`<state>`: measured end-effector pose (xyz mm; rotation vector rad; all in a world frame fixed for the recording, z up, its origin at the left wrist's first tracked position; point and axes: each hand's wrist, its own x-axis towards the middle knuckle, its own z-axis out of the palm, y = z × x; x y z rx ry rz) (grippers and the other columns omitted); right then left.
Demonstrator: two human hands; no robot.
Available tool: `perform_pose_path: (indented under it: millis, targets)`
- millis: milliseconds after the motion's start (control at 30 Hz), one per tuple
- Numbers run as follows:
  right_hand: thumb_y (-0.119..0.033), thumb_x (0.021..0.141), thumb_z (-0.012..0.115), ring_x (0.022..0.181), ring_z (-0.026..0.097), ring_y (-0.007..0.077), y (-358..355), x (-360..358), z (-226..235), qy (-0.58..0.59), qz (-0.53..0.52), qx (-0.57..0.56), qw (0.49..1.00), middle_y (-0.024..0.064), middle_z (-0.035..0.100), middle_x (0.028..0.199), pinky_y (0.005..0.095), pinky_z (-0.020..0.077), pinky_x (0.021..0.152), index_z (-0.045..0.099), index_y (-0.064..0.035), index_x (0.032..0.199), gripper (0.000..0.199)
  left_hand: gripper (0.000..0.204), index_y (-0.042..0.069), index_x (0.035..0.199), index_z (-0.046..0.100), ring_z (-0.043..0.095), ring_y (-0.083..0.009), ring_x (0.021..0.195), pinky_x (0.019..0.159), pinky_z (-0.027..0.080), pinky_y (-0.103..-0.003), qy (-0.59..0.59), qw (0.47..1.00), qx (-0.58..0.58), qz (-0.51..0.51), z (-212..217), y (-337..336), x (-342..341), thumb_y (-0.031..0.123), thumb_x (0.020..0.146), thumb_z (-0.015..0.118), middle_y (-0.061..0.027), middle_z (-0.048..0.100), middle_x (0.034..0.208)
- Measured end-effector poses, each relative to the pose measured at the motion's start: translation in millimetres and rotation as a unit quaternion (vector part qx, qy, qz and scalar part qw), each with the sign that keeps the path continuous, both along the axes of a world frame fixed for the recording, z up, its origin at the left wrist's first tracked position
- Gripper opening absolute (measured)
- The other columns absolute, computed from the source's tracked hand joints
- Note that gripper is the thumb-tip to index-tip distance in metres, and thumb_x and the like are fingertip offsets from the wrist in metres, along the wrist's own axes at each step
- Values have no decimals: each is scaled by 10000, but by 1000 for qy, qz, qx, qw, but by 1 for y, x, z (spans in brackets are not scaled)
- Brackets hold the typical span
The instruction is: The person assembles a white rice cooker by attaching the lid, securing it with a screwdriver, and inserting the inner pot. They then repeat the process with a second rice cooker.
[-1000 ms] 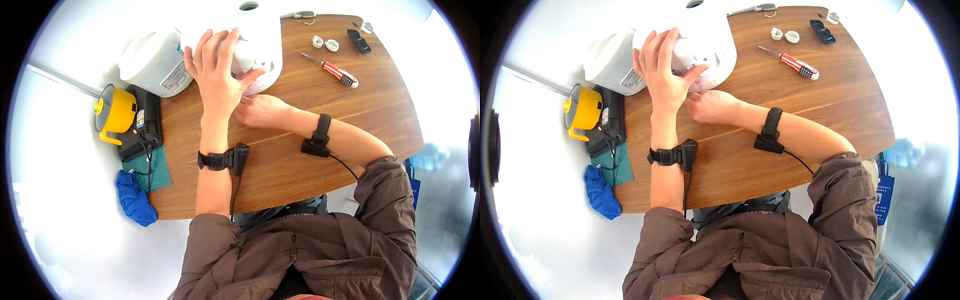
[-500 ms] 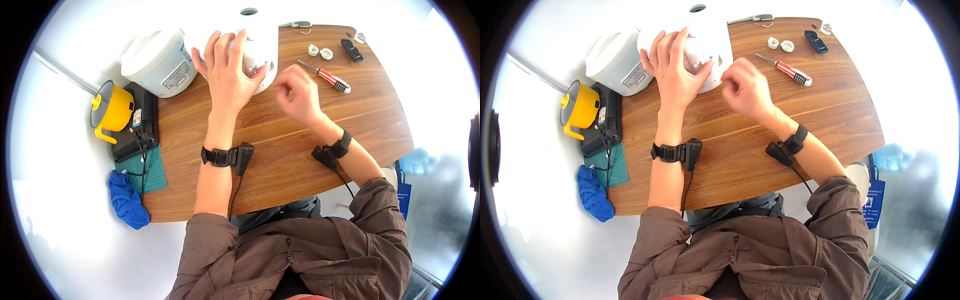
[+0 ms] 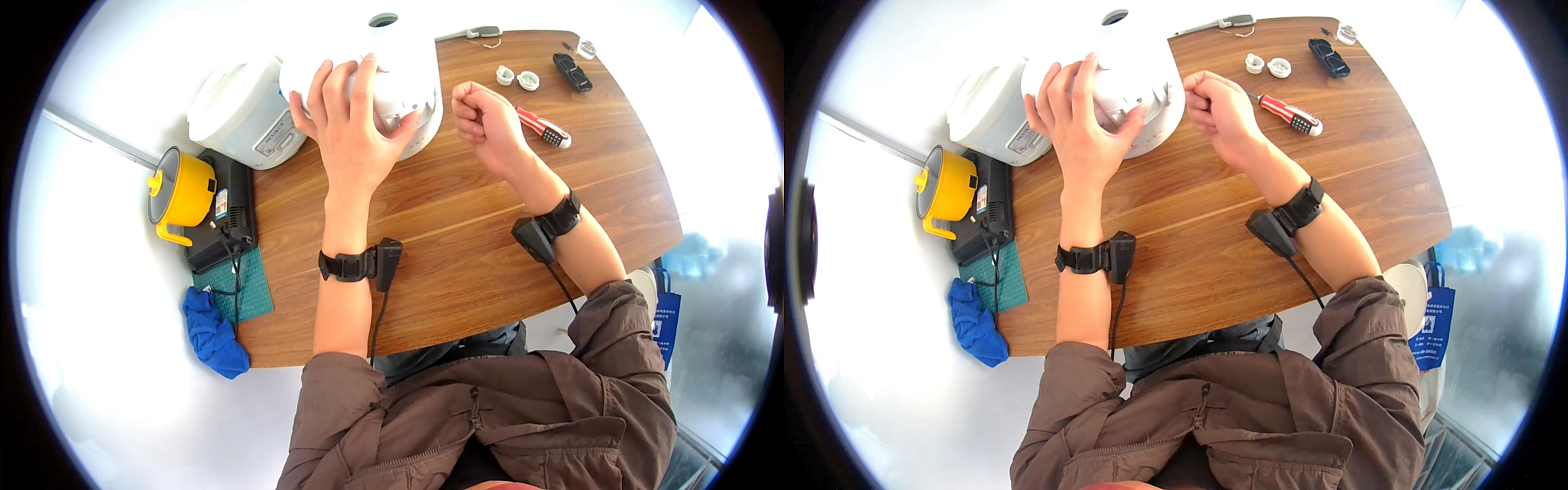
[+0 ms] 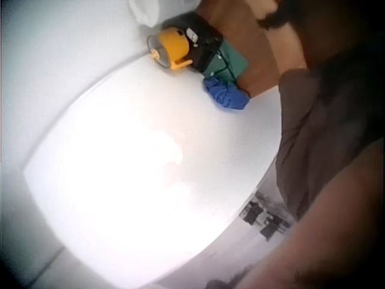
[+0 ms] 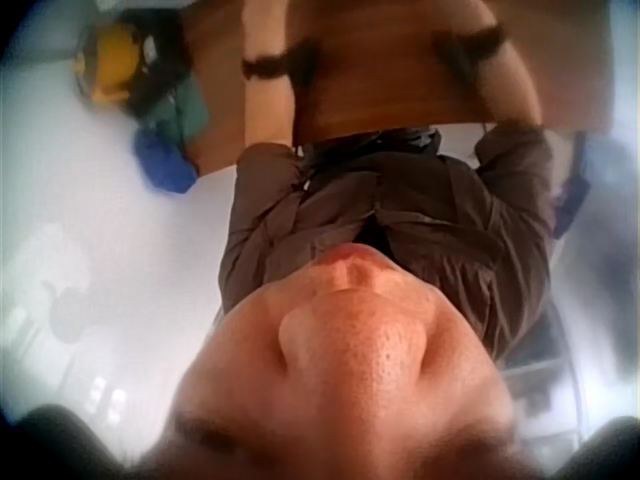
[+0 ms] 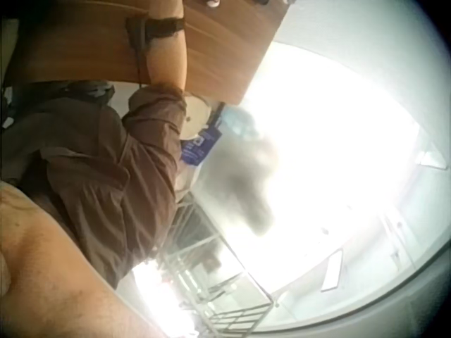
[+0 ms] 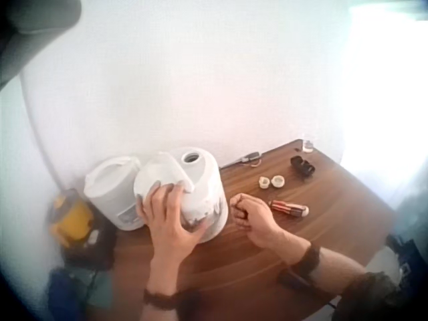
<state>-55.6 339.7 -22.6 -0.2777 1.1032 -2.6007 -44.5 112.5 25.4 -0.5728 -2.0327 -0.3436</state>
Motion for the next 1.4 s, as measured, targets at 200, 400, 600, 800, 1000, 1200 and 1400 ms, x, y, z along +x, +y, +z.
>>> perform_pose_path:
  millis: [200, 400, 600, 800, 1000, 1200, 1400]
  targets:
    - [-265, 913, 755, 534, 514, 150, -25, 15, 23, 283, -276, 527, 752, 21, 541, 614, 310, 411, 522, 690, -19, 1080, 304, 907, 177, 1506, 489, 357, -307, 1456, 1189, 119, -621, -31, 999, -21, -16, 4, -5, 5, 487, 742, 868, -44, 482, 1455]
    - [-273, 865, 798, 524, 501, 155, -26, 12, 25, 290, -279, 543, 737, 29, 516, 588, 320, 421, 523, 708, -38, 1028, 299, 905, 174, 1506, 497, 373, -303, 1447, 1184, 137, -623, -47, 998, -40, -8, 9, -9, 8, 516, 750, 858, -53, 504, 1444]
    - [-222, 854, 792, 533, 455, 105, -22, 10, 22, 261, -250, 517, 776, -1, 469, 583, 296, 406, 522, 695, -7, 1006, 280, 879, 179, 1495, 517, 384, -304, 1441, 1176, 141, -626, -50, 997, -47, -31, 12, -14, 8, 604, 780, 802, -44, 513, 1440]
    - [-191, 850, 797, 566, 406, 58, -24, 7, 5, 239, -258, 451, 820, -39, 423, 592, 256, 379, 533, 679, 1, 983, 262, 861, 191, 1492, 528, 390, -304, 1438, 1169, 154, -610, -52, 997, -50, -28, 13, -15, 8, 649, 800, 760, -45, 521, 1438]
    - [-164, 871, 767, 582, 420, 51, -17, 8, 15, 295, -237, 483, 790, -43, 461, 606, 242, 388, 553, 630, -4, 961, 229, 740, 189, 1476, 551, 414, -302, 1417, 1167, 166, -587, -45, 997, -47, -41, 15, -20, 8, 651, 907, 647, -48, 537, 1422]
    - [-136, 895, 728, 599, 479, 96, -28, 5, 0, 264, -231, 419, 838, 14, 551, 652, 267, 431, 583, 562, 4, 1037, 259, 543, 218, 1466, 562, 432, -295, 1399, 1169, 180, -567, -30, 998, -32, -39, 9, -17, 3, 508, 1007, 588, -38, 554, 1406]
    - [-128, 915, 706, 600, 553, 187, -24, 7, 7, 322, -227, 471, 790, 87, 613, 696, 331, 474, 596, 522, 2, 1047, 262, 443, 225, 1444, 576, 459, -282, 1357, 1158, 211, -546, -5, 998, -29, -49, 13, -11, 4, 374, 1028, 594, -30, 572, 1375]
